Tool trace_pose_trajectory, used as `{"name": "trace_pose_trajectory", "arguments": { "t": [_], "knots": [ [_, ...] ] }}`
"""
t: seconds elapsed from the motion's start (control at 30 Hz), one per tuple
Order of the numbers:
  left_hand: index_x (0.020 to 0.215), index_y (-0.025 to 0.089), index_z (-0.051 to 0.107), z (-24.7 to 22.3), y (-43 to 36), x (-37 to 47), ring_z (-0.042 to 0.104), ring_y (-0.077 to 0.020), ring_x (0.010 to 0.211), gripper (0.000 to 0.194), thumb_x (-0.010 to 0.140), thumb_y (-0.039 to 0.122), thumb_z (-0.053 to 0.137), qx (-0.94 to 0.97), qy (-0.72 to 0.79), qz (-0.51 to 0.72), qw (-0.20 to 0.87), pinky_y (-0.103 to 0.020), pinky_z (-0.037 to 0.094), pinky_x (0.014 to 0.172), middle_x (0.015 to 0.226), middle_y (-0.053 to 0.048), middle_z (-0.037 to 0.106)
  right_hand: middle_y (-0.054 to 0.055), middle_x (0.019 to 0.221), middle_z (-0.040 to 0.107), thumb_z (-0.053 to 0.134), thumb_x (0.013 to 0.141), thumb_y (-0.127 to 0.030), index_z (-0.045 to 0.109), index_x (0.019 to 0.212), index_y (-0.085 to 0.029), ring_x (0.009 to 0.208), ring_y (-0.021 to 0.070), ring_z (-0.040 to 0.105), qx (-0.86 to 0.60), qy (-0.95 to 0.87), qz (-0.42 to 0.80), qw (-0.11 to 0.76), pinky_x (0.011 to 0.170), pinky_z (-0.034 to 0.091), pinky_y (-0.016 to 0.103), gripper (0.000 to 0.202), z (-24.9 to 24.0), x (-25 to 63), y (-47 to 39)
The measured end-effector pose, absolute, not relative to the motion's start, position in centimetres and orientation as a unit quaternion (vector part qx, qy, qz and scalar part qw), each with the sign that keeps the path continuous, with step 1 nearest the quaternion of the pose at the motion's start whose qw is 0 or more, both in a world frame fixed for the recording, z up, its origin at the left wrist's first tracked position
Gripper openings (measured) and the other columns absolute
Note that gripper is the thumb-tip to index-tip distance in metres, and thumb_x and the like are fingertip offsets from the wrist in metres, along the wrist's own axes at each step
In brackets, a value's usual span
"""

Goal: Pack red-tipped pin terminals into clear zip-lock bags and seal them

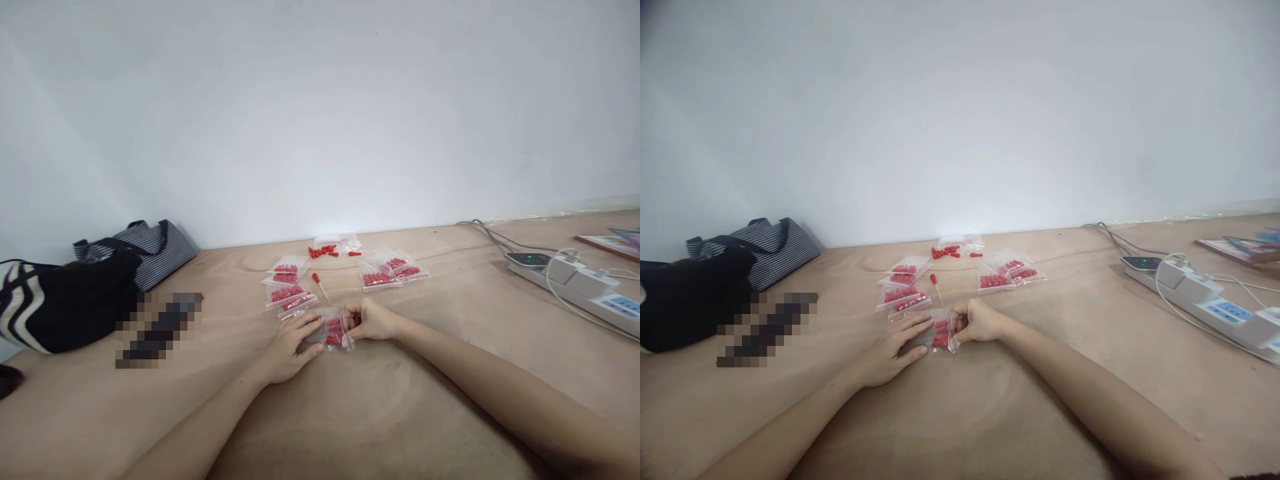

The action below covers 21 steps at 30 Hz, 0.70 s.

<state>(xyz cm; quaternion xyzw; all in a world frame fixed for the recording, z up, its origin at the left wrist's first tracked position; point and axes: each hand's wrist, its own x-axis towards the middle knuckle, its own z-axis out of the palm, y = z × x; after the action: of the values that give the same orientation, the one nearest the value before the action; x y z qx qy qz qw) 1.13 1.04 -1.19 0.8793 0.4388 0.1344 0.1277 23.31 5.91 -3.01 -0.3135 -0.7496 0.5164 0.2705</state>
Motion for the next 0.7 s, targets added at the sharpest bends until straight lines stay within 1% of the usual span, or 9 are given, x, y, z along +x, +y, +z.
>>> {"name": "trace_pose_trajectory", "arguments": {
  "t": [0.17, 0.23, 0.33, 0.37, 0.4, 0.47, 0.57, 0.63, 0.7],
  "knots": [
    [0.124, 0.022, 0.042, -0.7, 0.9, 1.1, 0.036, -0.0236, 0.118, 0.043, 0.083, 0.034, 0.046, 0.878, 0.439, 0.134, 0.135, -0.042, 0.029, 0.098, 0.13, -0.006, 0.041, -0.004, 0.053, 0.056, 0.074, 0.048, -0.036, 0.06, 0.068, -0.013, 0.046, 0.0063, 0.047, -0.323, -0.74, 0.569, 0.157, 0.045, 0.037, 0.019, 0.034, -1.5, 25.9, 7.5],
    [0.122, 0.023, 0.044, -0.6, 0.8, 1.1, 0.036, -0.0237, 0.118, 0.039, 0.084, 0.033, 0.044, 0.878, 0.44, 0.138, 0.131, -0.043, 0.028, 0.098, 0.129, -0.007, 0.042, -0.004, 0.051, 0.053, 0.07, 0.053, -0.037, 0.06, 0.066, -0.013, 0.042, 0.0052, 0.044, -0.372, -0.73, 0.542, 0.185, 0.042, 0.035, 0.019, 0.029, -1.0, 26.0, 8.7],
    [0.119, 0.022, 0.047, -0.5, 0.9, 1.1, 0.037, -0.0236, 0.117, 0.035, 0.085, 0.029, 0.041, 0.877, 0.441, 0.148, 0.119, -0.045, 0.026, 0.098, 0.126, -0.007, 0.046, -0.005, 0.049, 0.049, 0.064, 0.062, -0.033, 0.056, 0.06, -0.014, 0.04, 0.0039, 0.039, -0.458, -0.711, 0.446, 0.293, 0.041, 0.031, 0.018, 0.021, -0.4, 24.3, 10.7],
    [0.119, 0.023, 0.048, -0.5, 0.9, 1.1, 0.037, -0.0237, 0.117, 0.035, 0.085, 0.029, 0.042, 0.878, 0.439, 0.149, 0.117, -0.046, 0.025, 0.098, 0.125, -0.007, 0.046, -0.004, 0.05, 0.05, 0.061, 0.065, -0.032, 0.055, 0.058, -0.015, 0.042, 0.0044, 0.04, -0.493, -0.706, 0.405, 0.307, 0.042, 0.031, 0.018, 0.019, -0.2, 23.3, 11.4],
    [0.118, 0.023, 0.048, -0.5, 0.8, 1.1, 0.038, -0.0238, 0.117, 0.035, 0.084, 0.028, 0.043, 0.88, 0.435, 0.149, 0.117, -0.046, 0.026, 0.098, 0.125, -0.006, 0.047, -0.003, 0.051, 0.05, 0.059, 0.066, -0.031, 0.054, 0.056, -0.015, 0.044, 0.0054, 0.043, -0.53, -0.708, 0.365, 0.292, 0.044, 0.033, 0.019, 0.02, -0.1, 22.2, 11.9],
    [0.119, 0.023, 0.048, -0.5, 0.8, 1.0, 0.039, -0.024, 0.116, 0.036, 0.083, 0.028, 0.046, 0.883, 0.428, 0.149, 0.123, -0.045, 0.027, 0.098, 0.125, -0.006, 0.047, 0.0, 0.056, 0.054, 0.061, 0.064, -0.03, 0.054, 0.058, -0.016, 0.051, 0.0092, 0.049, -0.56, -0.701, 0.339, 0.282, 0.047, 0.035, 0.021, 0.018, 0.0, 20.0, 12.9],
    [0.119, 0.023, 0.047, -0.4, 0.7, 0.8, 0.04, -0.0227, 0.115, 0.037, 0.083, 0.028, 0.046, 0.882, 0.423, 0.158, 0.134, -0.041, 0.03, 0.097, 0.124, -0.006, 0.047, 0.005, 0.065, 0.058, 0.069, 0.054, -0.028, 0.054, 0.062, -0.016, 0.064, 0.0177, 0.055, -0.585, -0.696, 0.321, 0.264, 0.052, 0.038, 0.025, 0.021, 0.0, 17.3, 13.9],
    [0.119, 0.022, 0.047, -0.4, 0.7, 0.7, 0.042, -0.0211, 0.113, 0.037, 0.083, 0.029, 0.045, 0.881, 0.421, 0.165, 0.142, -0.038, 0.033, 0.096, 0.123, -0.006, 0.048, 0.007, 0.064, 0.058, 0.071, 0.049, -0.02, 0.053, 0.06, -0.016, 0.068, 0.022, 0.056, -0.585, -0.702, 0.319, 0.25, 0.053, 0.039, 0.027, 0.022, 0.1, 16.2, 14.3],
    [0.119, 0.022, 0.047, -0.5, 0.7, 0.6, 0.043, -0.0204, 0.113, 0.037, 0.083, 0.029, 0.045, 0.88, 0.419, 0.169, 0.145, -0.037, 0.034, 0.095, 0.123, -0.006, 0.049, 0.006, 0.059, 0.057, 0.07, 0.048, -0.013, 0.052, 0.06, -0.016, 0.067, 0.0227, 0.056, -0.564, -0.719, 0.323, 0.248, 0.054, 0.04, 0.027, 0.021, 0.3, 15.8, 14.7]
  ]
}}
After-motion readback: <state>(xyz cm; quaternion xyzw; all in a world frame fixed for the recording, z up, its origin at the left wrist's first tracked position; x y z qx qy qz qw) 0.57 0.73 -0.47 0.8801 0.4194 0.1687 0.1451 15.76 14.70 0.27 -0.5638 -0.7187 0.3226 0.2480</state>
